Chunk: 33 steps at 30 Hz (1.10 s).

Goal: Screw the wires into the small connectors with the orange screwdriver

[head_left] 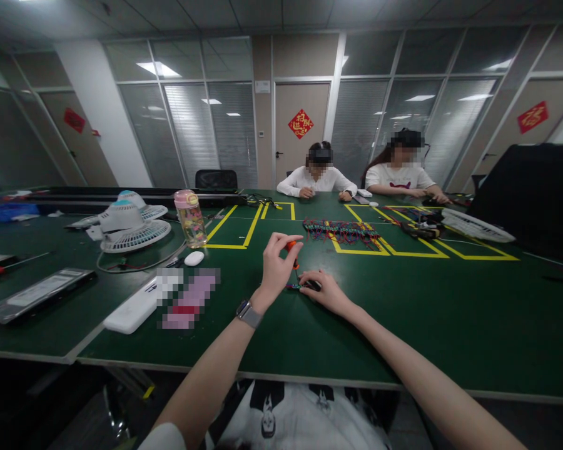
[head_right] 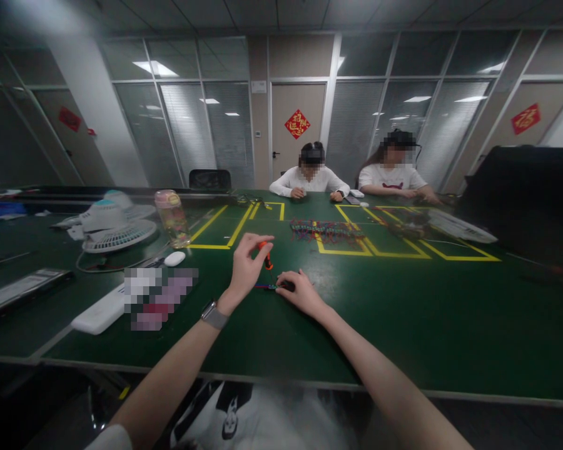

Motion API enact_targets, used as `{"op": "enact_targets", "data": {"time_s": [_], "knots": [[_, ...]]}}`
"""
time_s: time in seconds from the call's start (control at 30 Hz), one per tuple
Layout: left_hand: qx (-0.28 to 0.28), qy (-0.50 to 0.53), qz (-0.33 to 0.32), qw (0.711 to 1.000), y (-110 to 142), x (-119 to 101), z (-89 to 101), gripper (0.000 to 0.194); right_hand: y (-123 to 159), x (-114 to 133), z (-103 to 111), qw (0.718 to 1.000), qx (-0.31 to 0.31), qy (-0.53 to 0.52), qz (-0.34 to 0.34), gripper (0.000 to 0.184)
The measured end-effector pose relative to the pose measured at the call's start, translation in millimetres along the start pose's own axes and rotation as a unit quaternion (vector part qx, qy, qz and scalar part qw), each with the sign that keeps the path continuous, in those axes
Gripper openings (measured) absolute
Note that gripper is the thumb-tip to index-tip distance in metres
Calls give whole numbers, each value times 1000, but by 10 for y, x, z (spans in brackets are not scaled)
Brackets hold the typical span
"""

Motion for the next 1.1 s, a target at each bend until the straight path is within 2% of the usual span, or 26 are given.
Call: {"op": "enact_targets", "data": {"time_s": [0.17, 0.4, 0.6, 0.83, 1.03, 1.1], "knots": [[58, 72, 6, 996, -2, -19, -41, 24, -3, -3, 3, 1000, -1, 1, 0, 11], [-20, -3, 2, 1000, -5, -20, 22, 15, -4, -8, 3, 1000, 0, 1, 7, 12], [45, 90, 12, 995, -1, 14, -45, 25, -4, -5, 4, 1000, -4, 0, 9, 11], [-2, 24, 11, 1000, 16, -43, -20, 17, 4, 24, 21, 1000, -10, -1, 3, 11], [56, 80, -1, 995, 42, -82, -87, 29, 4, 18, 21, 1000, -12, 0, 5, 11], [53, 74, -4, 996, 49, -89, -92, 27, 4, 11, 21, 1000, -12, 1, 7, 11]]}}
Point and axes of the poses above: each hand's wrist, its own y-axis away from the middle knuckle, its own z-axis out of the back of the hand, x = y × z, the point moved 4 cm from there along -y, towards the middle knuckle, and after that the axes turned 3 degrees about z, right-handed, at the moved point
